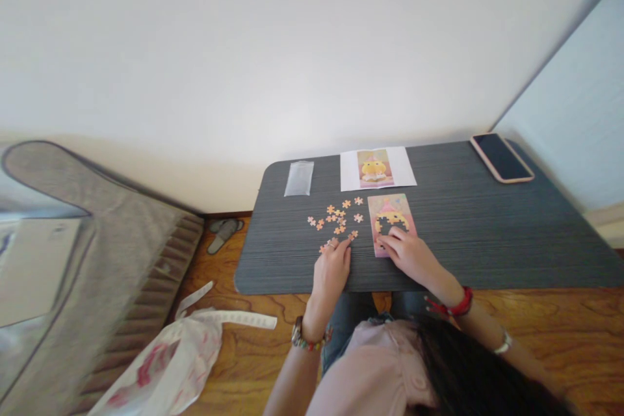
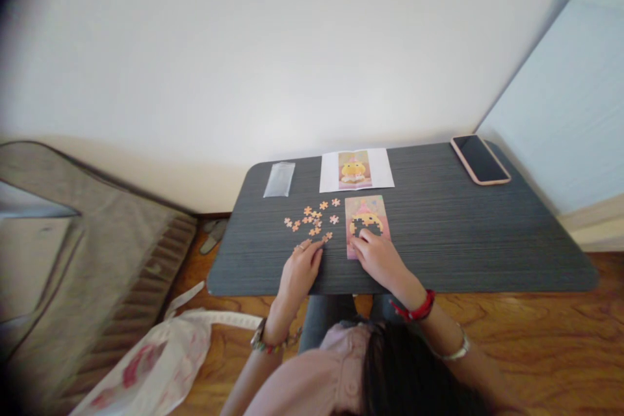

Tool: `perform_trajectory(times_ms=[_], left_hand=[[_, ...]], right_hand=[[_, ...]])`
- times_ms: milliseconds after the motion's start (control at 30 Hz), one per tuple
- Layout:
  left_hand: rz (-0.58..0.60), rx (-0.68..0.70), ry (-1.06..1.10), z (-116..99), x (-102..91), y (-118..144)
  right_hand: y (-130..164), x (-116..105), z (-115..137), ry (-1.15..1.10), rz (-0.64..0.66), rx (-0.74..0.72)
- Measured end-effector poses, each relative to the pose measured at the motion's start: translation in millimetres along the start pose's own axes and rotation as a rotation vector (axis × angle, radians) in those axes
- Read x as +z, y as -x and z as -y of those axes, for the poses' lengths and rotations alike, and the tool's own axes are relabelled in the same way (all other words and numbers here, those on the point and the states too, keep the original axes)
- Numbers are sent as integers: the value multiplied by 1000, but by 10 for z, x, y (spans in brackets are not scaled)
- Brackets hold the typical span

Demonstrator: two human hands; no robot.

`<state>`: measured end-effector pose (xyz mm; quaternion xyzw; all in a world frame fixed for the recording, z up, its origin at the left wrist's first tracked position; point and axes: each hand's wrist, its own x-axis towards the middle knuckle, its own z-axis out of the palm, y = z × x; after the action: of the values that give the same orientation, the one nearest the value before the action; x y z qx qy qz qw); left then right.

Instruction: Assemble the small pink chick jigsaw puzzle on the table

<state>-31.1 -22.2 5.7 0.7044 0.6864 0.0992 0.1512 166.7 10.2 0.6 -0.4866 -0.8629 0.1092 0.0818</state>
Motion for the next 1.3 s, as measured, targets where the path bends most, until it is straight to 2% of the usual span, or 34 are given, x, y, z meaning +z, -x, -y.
perform_trajectory(times_ms=[133,267,467,667,1000,1300], left_hand=[[-45,-62,62,100,-34,77],[-58,-109,51,140,-62,87],[-76,-152,24,228,-177,-63],[-100,-191,-2,317,-264,-209],[-90,-241,50,380,-239,-52],[-106,-277,66,480,-184,50]], right_hand=[[-88,72,150,-44,33,-44],[-202,55,220,-47,26,-48],[-406,-61,192,2,55,-30],[-639,-31,186,30,84,-2],[-839,31,370,52,131,38],[-1078,70,441,49,103,113]])
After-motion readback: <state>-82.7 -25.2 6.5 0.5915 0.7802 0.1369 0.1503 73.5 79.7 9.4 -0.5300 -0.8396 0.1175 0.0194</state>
